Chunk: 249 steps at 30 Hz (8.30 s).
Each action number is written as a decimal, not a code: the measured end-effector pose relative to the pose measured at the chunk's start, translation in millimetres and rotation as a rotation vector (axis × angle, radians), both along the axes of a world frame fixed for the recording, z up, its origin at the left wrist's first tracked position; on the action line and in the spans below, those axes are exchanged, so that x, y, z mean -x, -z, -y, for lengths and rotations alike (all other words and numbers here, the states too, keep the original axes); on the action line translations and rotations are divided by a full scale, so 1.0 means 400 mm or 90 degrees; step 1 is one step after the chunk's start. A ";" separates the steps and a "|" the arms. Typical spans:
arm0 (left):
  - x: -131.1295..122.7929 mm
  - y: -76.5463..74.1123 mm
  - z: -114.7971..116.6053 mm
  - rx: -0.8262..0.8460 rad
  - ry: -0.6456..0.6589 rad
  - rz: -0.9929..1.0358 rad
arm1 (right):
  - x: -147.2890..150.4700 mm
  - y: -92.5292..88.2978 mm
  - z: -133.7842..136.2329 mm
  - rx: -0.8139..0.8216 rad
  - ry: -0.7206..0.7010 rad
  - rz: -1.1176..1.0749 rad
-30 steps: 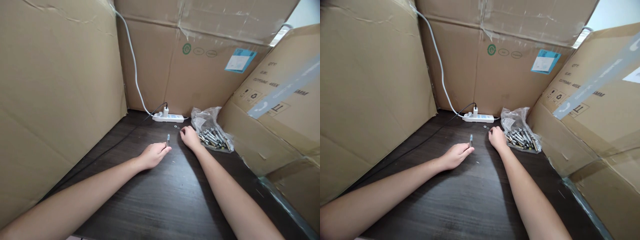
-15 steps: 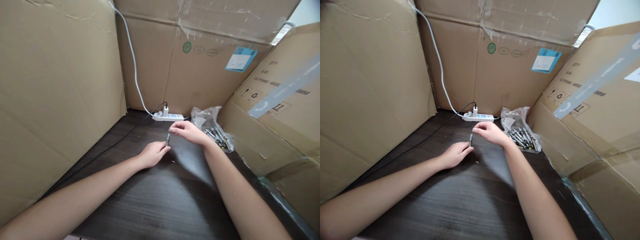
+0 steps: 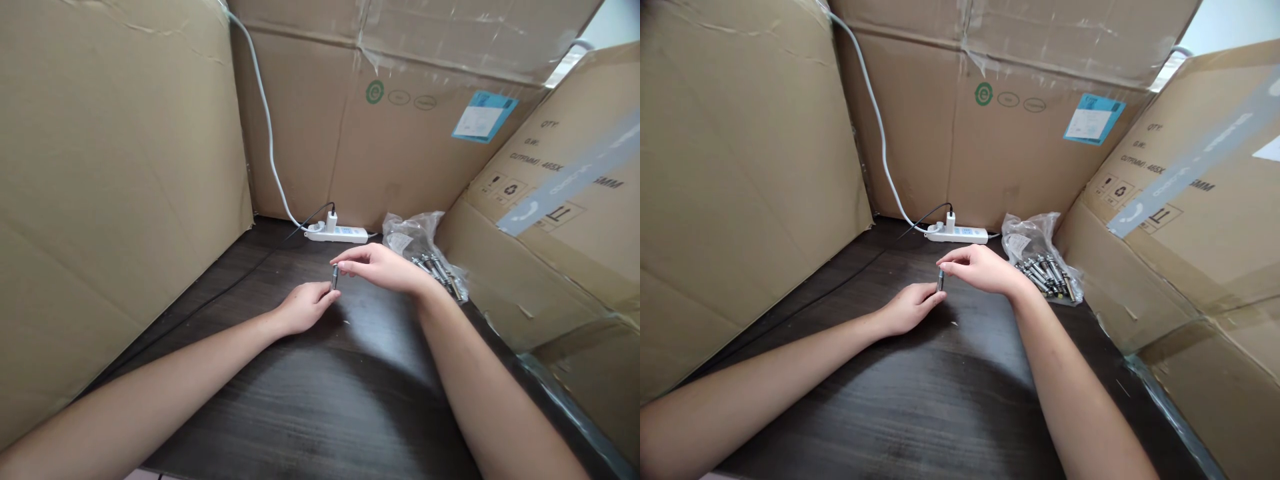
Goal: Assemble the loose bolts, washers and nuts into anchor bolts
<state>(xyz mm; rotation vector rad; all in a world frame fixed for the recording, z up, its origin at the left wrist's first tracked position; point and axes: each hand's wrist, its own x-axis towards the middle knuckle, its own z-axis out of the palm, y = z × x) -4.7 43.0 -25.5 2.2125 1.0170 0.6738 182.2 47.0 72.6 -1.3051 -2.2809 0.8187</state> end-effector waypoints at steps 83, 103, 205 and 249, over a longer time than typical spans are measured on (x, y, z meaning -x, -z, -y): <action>0.000 0.014 -0.011 0.034 0.026 0.017 | -0.001 0.079 -0.058 -0.095 0.061 -0.035; 0.002 0.015 -0.015 0.038 0.034 -0.005 | 0.003 0.040 -0.028 -0.073 -0.002 -0.042; -0.021 -0.017 0.053 -0.224 0.197 -0.183 | 0.026 0.241 0.178 -0.056 0.162 -0.202; 0.000 -0.036 0.052 -0.130 0.072 -0.025 | 0.011 0.245 0.162 -0.069 0.221 -0.301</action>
